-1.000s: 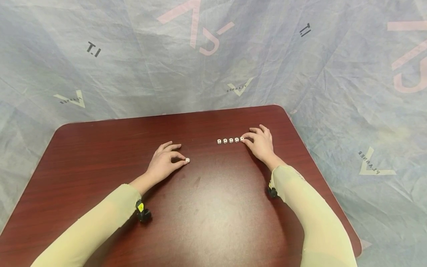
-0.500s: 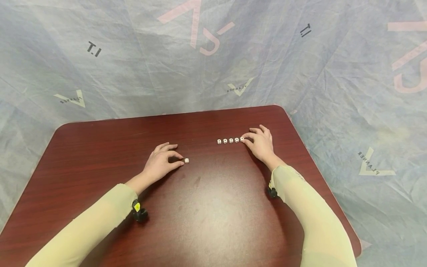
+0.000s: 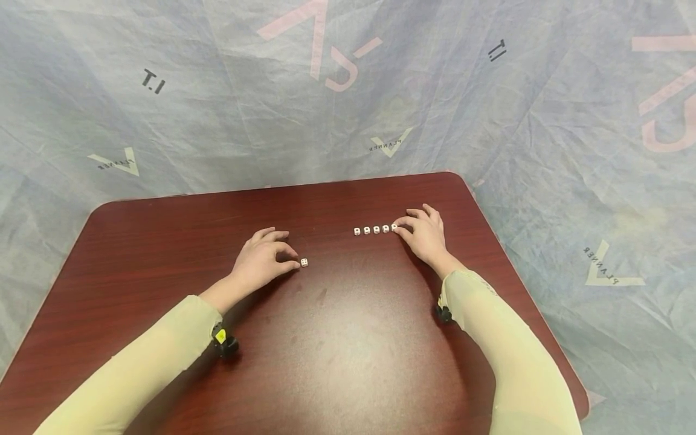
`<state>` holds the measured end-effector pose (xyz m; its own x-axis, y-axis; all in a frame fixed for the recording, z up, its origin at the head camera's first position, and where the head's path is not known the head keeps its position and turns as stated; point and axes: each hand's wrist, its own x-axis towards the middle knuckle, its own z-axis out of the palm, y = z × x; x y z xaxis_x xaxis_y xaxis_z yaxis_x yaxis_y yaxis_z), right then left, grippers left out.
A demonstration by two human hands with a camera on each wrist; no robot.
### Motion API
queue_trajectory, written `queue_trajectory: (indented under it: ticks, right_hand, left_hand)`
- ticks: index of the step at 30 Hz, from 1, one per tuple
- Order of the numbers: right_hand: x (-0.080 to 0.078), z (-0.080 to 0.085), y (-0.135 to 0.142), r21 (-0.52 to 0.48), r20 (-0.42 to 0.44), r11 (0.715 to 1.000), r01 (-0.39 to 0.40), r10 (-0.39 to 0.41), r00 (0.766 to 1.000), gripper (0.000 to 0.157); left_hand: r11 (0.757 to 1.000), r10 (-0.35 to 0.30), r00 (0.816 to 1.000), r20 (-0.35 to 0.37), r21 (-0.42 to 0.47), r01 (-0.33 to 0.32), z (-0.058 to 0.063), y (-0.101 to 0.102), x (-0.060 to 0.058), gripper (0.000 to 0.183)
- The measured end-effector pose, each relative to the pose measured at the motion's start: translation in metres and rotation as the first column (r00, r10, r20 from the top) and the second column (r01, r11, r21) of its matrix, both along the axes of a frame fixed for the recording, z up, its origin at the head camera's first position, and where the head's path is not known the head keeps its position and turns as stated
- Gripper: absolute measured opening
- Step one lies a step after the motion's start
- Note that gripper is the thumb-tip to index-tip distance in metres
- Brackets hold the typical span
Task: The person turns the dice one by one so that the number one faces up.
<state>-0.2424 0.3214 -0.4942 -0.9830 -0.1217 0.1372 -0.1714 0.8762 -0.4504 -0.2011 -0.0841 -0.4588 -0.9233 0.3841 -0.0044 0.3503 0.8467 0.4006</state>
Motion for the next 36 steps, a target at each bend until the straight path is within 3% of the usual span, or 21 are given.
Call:
queue_trajectory:
  ticks: [15, 36]
  right_hand:
    - [0.001, 0.003, -0.003, -0.001, 0.001, 1.000, -0.001, 0.001, 1.000, 0.018]
    - [0.000, 0.002, -0.003, -0.003, -0.011, 1.000, -0.008, 0.008, 1.000, 0.018]
  left_hand:
    - [0.995, -0.029, 1.000, -0.004, -0.097, 0.029, 0.000, 0.015, -0.001, 0.014]
    - [0.991, -0.034, 0.998, -0.049, -0.128, 0.028, -0.003, 0.019, 0.000, 0.010]
